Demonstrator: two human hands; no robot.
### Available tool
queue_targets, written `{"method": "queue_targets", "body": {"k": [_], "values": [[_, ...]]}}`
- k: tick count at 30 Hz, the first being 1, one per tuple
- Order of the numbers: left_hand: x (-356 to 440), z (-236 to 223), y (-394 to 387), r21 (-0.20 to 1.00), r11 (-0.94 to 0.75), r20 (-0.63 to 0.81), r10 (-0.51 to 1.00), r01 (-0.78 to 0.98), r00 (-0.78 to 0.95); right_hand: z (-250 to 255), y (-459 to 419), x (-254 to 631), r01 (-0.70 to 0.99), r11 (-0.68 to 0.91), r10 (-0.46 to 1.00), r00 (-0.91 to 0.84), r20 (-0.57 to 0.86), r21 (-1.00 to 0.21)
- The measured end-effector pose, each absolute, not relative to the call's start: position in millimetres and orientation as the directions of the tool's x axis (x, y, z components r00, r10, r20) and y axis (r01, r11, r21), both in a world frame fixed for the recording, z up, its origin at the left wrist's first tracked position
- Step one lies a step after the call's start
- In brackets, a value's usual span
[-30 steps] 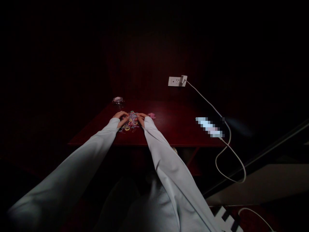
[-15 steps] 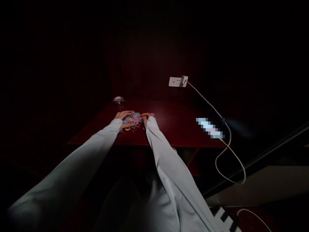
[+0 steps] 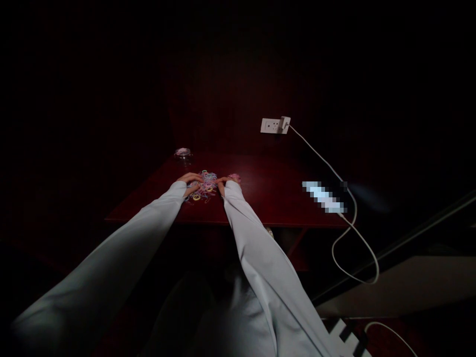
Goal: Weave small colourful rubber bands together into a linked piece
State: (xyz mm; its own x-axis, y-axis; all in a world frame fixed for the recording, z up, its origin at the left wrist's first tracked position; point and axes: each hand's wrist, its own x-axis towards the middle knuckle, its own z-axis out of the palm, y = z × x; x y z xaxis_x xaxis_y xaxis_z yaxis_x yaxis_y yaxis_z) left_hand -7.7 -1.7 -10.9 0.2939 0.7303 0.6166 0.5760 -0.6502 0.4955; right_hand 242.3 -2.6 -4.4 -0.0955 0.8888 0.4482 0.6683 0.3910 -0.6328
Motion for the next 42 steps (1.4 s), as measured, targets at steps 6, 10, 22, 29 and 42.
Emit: {"method": "queue_targets", "body": {"k": [6,10,22,29,42], "values": [[-6.1,-9.1,-6.8,0.527,-0.639,0.625,0.738,0.561,0.254,2.4,-4.8,236.8,0.710,0.293,0.932,-0.064,0.357,-0.640],[-4.6,-8.0,-8.2,0.542,-0.583,0.605,0.770,0.605,0.200,1.5,-0.8,236.4,0.738,0.271,0.941,-0.066,0.333,-0.618],[-7.3,0.4,-12.3,0.543,-0.495,0.595,0.797,0.678,0.105,-3.0,1.1,233.1,0.690,0.387,0.907,-0.166,0.387,-0.612],[-7.9,-9.2,2.9,0.533,-0.463,0.604,0.794,0.708,0.065,-1.2,-5.8,231.7,0.470,0.428,0.904,-0.225,0.364,-0.772],[-10.5,-9.4,8.8,0.604,-0.297,0.517,0.852,0.739,-0.080,-9.5,3.9,218.1,0.722,0.354,0.900,-0.090,0.427,-0.595]]}}
